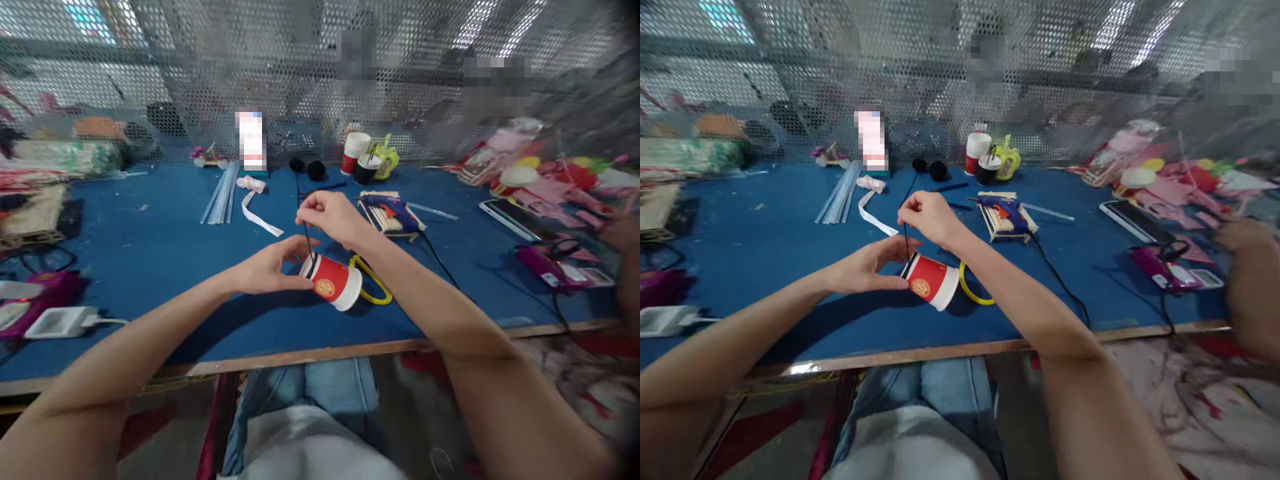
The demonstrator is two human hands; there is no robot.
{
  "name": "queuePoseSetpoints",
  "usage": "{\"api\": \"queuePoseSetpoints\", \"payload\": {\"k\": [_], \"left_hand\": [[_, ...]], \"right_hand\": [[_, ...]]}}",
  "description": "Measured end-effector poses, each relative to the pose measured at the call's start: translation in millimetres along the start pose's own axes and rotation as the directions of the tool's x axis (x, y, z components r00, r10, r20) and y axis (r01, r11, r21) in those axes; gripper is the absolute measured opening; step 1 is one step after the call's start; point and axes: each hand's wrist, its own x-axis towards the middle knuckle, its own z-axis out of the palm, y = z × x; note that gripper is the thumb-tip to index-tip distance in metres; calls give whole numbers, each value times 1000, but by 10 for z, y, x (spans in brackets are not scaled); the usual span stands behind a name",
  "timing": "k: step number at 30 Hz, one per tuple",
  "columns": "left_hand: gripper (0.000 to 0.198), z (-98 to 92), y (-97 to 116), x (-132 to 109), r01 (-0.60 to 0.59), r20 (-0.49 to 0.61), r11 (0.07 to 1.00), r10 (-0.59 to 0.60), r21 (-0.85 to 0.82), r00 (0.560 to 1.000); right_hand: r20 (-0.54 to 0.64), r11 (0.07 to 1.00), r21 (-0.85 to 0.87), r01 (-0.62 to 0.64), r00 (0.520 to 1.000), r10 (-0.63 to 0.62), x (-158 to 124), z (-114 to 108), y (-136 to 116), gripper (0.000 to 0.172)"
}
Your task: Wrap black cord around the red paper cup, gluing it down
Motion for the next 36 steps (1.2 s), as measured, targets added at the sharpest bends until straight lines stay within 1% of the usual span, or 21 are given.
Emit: {"api": "queuePoseSetpoints", "payload": {"k": [3, 4, 6, 8, 10, 12, 14, 16, 17, 18, 19, 20, 21, 22, 25, 27, 29, 30, 31, 33, 36], "left_hand": [[74, 49, 14, -20, -11, 71, 995, 18, -100, 997], [75, 62, 11, -24, -30, 84, 992, 41, -125, 996], [79, 85, -5, -24, -79, 90, 983, 95, -167, 991], [83, 98, -23, -17, -141, 66, 967, 158, -210, 985], [90, 103, -36, -6, -178, 17, 958, 187, -226, 982], [97, 100, -49, 8, -196, -46, 952, 190, -235, 981], [104, 94, -66, 24, -217, -115, 945, 193, -244, 974], [109, 87, -88, 39, -242, -180, 939, 202, -244, 963], [110, 84, -100, 45, -253, -208, 938, 205, -239, 956], [111, 81, -112, 51, -262, -233, 937, 208, -232, 950], [112, 78, -123, 55, -271, -254, 936, 212, -223, 944], [112, 76, -135, 58, -277, -271, 937, 215, -214, 938], [113, 74, -147, 60, -282, -285, 937, 219, -205, 933], [113, 73, -158, 61, -285, -295, 938, 221, -197, 930], [113, 74, -187, 61, -282, -303, 943, 220, -176, 927], [113, 80, -199, 61, -277, -298, 947, 220, -163, 929], [114, 87, -204, 59, -273, -291, 950, 220, -153, 931], [114, 89, -206, 58, -269, -289, 952, 219, -148, 932], [114, 90, -209, 57, -267, -288, 953, 219, -141, 932], [114, 89, -221, 57, -264, -288, 956, 220, -126, 932], [113, 80, -252, 63, -255, -290, 959, 212, -119, 933]], "right_hand": [[76, 996, 83, 16, 997, -22, 205, 48, -36, 8], [122, 994, 107, 10, 992, -23, 257, 72, -25, 8], [261, 988, 155, -19, 965, -22, 326, 130, 43, 7], [368, 986, 145, -86, 929, 27, 347, 170, 150, 7], [380, 982, 83, -170, 916, 127, 328, 148, 252, 4], [294, 972, 19, -236, 930, 220, 277, 31, 308, 8], [188, 970, -27, -243, 951, 244, 204, -184, 309, 17], [70, 980, -69, -185, 979, 190, 120, -470, 286, 25], [-29, 977, -140, -161, 987, 158, 78, -626, 280, 28], [-136, 952, -263, -155, 983, 123, 38, -782, 287, 31], [-251, 879, -432, -203, 963, 99, 0, -931, 309, 32], [-347, 739, -613, -281, 935, 67, -36, -1067, 350, 30], [-392, 666, -668, -331, 918, 63, -67, -1184, 408, 26], [-424, 611, -696, -376, 903, 71, -93, -1278, 480, 23], [-413, 506, -738, -446, 892, 183, -134, -1409, 737, 14], [-404, 427, -774, -467, 884, 236, -131, -1397, 892, 16], [-406, 348, -815, -463, 885, 228, -121, -1355, 1002, 23], [-407, 329, -825, -459, 887, 216, -121, -1335, 1035, 25], [-413, 336, -823, -458, 889, 199, -126, -1320, 1053, 27], [-460, 419, -772, -478, 875, 150, -156, -1301, 1044, 32], [-581, 600, -629, -494, 812, 60, -236, -1278, 934, 48]]}}
